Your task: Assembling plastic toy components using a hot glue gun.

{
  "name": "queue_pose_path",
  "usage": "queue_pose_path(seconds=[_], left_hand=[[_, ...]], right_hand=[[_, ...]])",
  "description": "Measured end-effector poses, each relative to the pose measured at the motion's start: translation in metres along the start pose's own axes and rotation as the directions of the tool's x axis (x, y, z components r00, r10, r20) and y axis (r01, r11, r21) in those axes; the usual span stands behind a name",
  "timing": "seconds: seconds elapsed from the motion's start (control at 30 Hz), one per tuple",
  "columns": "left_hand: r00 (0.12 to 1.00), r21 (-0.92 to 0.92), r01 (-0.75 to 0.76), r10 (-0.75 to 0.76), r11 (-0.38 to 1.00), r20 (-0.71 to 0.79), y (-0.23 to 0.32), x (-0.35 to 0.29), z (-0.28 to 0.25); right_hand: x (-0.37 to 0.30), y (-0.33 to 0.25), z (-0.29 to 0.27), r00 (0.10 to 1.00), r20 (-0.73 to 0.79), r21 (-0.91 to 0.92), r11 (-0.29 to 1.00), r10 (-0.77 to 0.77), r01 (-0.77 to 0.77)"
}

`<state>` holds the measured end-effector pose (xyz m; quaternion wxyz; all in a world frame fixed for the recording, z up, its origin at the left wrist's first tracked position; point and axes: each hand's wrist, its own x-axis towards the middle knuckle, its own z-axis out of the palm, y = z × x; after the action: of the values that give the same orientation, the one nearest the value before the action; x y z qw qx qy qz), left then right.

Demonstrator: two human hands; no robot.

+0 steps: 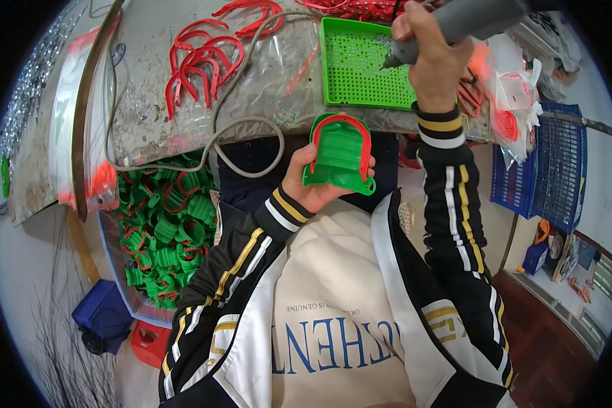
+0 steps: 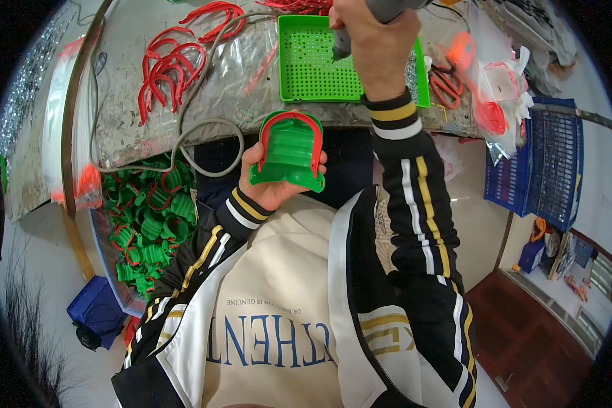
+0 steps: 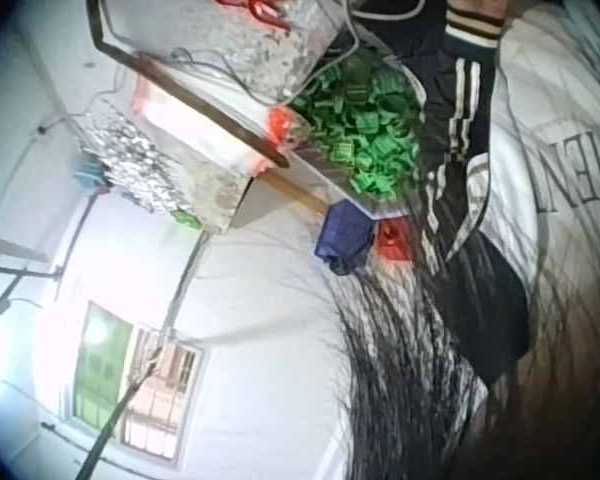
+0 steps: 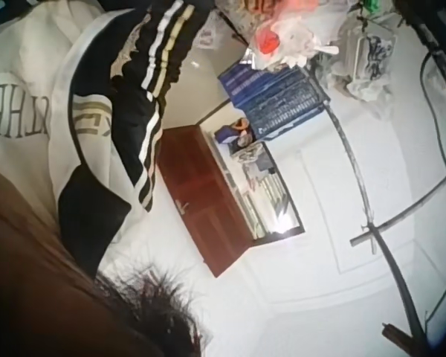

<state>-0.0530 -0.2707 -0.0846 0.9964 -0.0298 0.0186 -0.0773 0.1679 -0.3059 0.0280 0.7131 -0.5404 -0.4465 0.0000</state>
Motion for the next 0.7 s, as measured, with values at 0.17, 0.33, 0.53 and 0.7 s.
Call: queue_pose_path(seconds=[0.17,0.33,0.53,0.7], left_hand=[[1.0,0.008,-0.002,0.002,1.0,-0.01,0.003,-0.001,0.003],[0.999,0.015,-0.032,0.033,0.999,-0.042,0.005,-0.001,0.003],[1.0,0.014,-0.03,0.03,0.999,-0.004,0.006,0.0,-0.003],[0.999,0.004,-0.04,0.04,0.999,-0.008,0.008,0.0,-0.003]], right_hand=[[-0.018,0.028,0.002,0.993,-0.11,-0.105,0.993,0.049,-0.061],[-0.024,0.038,0.004,0.986,-0.159,-0.074,0.995,0.052,-0.064],[-0.029,0.038,0.008,0.982,-0.182,-0.074,0.995,0.052,-0.066],[-0.03,0.026,0.016,0.937,-0.253,0.043,0.97,0.241,-0.238]])
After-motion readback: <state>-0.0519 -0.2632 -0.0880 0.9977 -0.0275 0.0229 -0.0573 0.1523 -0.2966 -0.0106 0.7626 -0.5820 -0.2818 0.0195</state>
